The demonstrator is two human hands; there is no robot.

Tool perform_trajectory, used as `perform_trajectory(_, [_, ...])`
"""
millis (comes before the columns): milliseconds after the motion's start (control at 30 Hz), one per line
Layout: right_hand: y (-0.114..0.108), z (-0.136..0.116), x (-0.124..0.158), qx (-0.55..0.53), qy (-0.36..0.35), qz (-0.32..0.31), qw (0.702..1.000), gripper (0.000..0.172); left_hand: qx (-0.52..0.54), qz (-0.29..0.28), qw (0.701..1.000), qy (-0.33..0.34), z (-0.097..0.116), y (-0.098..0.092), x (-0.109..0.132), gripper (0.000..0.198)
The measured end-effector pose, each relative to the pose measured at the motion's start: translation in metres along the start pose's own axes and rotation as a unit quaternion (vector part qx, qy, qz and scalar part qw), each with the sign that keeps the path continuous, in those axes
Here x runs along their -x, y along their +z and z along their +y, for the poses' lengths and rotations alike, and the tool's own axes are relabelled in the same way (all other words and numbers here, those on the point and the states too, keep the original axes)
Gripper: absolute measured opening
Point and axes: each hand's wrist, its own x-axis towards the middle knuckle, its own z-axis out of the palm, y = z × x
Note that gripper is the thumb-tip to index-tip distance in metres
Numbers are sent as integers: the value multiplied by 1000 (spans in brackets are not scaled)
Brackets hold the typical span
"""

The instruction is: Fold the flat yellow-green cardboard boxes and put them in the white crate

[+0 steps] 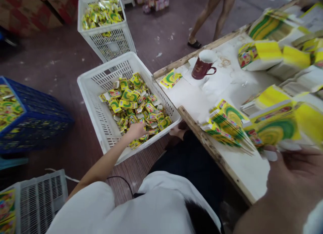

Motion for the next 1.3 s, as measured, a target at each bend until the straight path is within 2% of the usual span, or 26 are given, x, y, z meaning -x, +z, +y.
perform_trajectory(67, [1, -8, 19, -59, 7, -15, 998, 46, 45, 33, 996, 67, 39, -9, 12, 55])
perform_trajectory(133, [4, -13, 40, -95, 16, -74, 993, 40, 110, 31, 980, 161, 85, -7, 25, 70])
perform_trajectory(167, [6, -14, 51, -109, 17, -113, 987, 37, 228, 5, 942, 244, 109, -1, 32, 81])
perform_trajectory(200, [7, -15, 62, -123, 14, -150, 981, 33, 332, -32, 890, 312, 131, 10, 40, 91])
perform_trajectory(233, [8, -15, 73, -136, 7, -181, 974, 30, 412, -58, 839, 351, 152, 24, 47, 96])
perform_trajectory(267, [9, -13, 83, -144, -2, -207, 968, 28, 475, -72, 798, 364, 169, 40, 55, 100])
perform_trajectory(300, [8, -12, 93, -145, -12, -226, 963, 26, 525, -85, 774, 344, 184, 57, 62, 103])
perform_trajectory(367, [6, -7, 110, -139, -29, -249, 958, 23, 611, -111, 739, 263, 205, 89, 75, 100])
perform_trajectory(400, [3, -5, 116, -137, -36, -254, 957, 21, 623, -113, 733, 250, 212, 101, 81, 93])
perform_trajectory(500, [-4, -3, 131, -143, -52, -254, 955, 17, 652, -103, 715, 232, 224, 117, 97, 82])
perform_trajectory(633, [-8, -11, 147, -160, -53, -247, 954, 15, 703, -32, 669, 240, 232, 110, 110, 51])
perform_trajectory(700, [-7, -18, 156, -184, -46, -268, 945, 14, 722, 1, 652, 231, 233, 107, 113, 44])
perform_trajectory(767, [-6, -23, 164, -201, -43, -299, 932, 12, 736, 32, 646, 200, 232, 109, 115, 45])
perform_trajectory(867, [-3, -23, 169, -218, -40, -335, 916, 13, 723, 79, 671, 147, 226, 115, 115, 51])
perform_trajectory(1000, [1, -10, 166, -218, -23, -346, 912, 35, 688, 99, 708, 127, 217, 123, 115, 51])
perform_trajectory(1100, [0, -1, 163, -194, -23, -332, 923, 36, 679, 89, 715, 143, 213, 125, 115, 61])
perform_trajectory(1200, [-6, 3, 158, -197, -28, -308, 931, 32, 693, 49, 700, 165, 214, 125, 115, 74])
perform_trajectory(1300, [-10, 4, 152, -203, -26, -289, 935, 25, 692, 23, 704, 161, 215, 125, 113, 57])
